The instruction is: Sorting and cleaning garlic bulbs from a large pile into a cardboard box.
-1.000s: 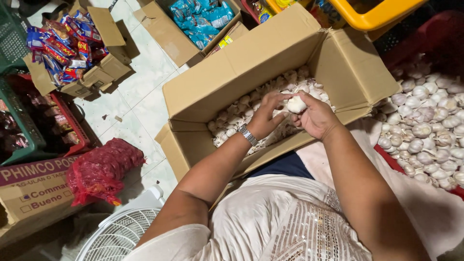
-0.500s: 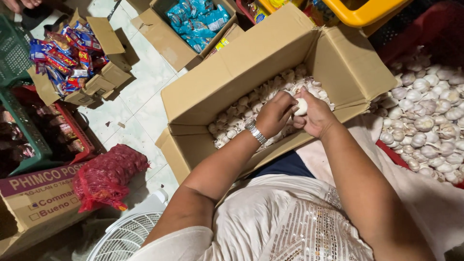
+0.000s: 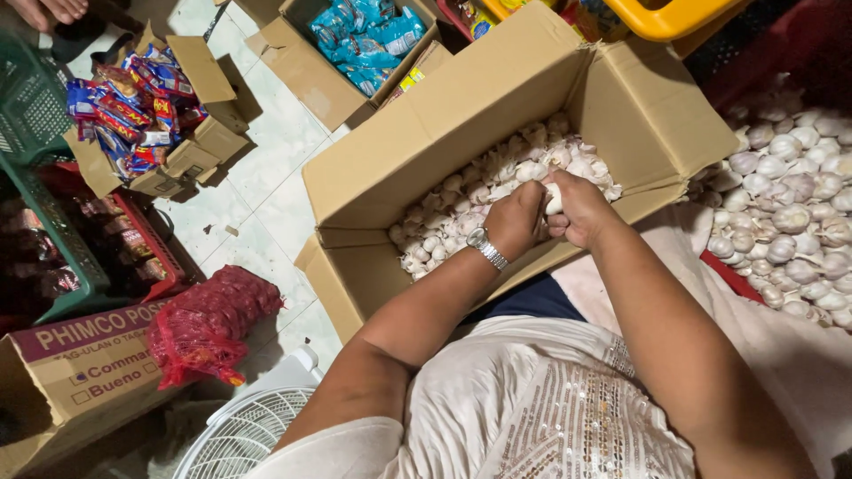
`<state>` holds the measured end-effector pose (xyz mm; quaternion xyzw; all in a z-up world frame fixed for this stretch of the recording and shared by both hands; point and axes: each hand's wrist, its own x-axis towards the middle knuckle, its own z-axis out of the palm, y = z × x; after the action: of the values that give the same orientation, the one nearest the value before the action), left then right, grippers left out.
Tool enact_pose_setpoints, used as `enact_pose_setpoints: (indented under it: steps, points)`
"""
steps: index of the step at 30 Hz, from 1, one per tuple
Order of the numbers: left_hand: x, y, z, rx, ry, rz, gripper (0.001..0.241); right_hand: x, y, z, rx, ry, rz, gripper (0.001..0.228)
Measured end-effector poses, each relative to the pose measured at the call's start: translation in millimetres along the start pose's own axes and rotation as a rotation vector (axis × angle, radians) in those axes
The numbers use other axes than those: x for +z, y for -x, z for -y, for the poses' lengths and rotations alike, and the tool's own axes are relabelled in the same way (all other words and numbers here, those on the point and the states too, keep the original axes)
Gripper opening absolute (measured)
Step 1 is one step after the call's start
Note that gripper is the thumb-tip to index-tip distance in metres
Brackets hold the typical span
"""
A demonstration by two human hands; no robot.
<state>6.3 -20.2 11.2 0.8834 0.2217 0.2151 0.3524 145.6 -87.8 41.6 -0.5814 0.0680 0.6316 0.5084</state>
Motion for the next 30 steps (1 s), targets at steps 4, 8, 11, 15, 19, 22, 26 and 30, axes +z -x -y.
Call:
enact_pose_setpoints:
  steps: [4,8,11,15,19,22,26,30]
  points:
    - [10,-3,0,-0.122,0.035,-0.057,0.017,9,2,-2,-0.125,0.064,-0.069,0.027]
    - [24,-3,9,-0.346,0.138,-0.039,0.019,0,-17,-23,-0.332,0.263,-0.167,0.023]
    - [48,-4,40,-0.254,0.282,-0.141,0.018,-5,-21,-25,-0.552,0.481,-0.175,0.024]
    - [14,-11,18,-0.829,1.104,0.212,0.015,17,29,-1,-0.879,0.537,-0.102,0.006]
    - [-17,-12,-10,-0.993,1.335,0.314,0.007,4,13,-9,-0.605,0.212,0.053,0.011]
    - [-22,-12,-19,-0.979,1.343,0.342,0.007,-12,-3,-13,-0.647,-0.019,0.167,0.015]
    - [-28,-7,-20,-1.009,1.398,0.365,0.004,-17,-8,-6,-0.659,-0.147,0.159,0.021]
    - [-34,0,-14,-0.958,1.286,0.268,0.006,-18,-7,-3,-0.586,-0.434,0.168,0.013]
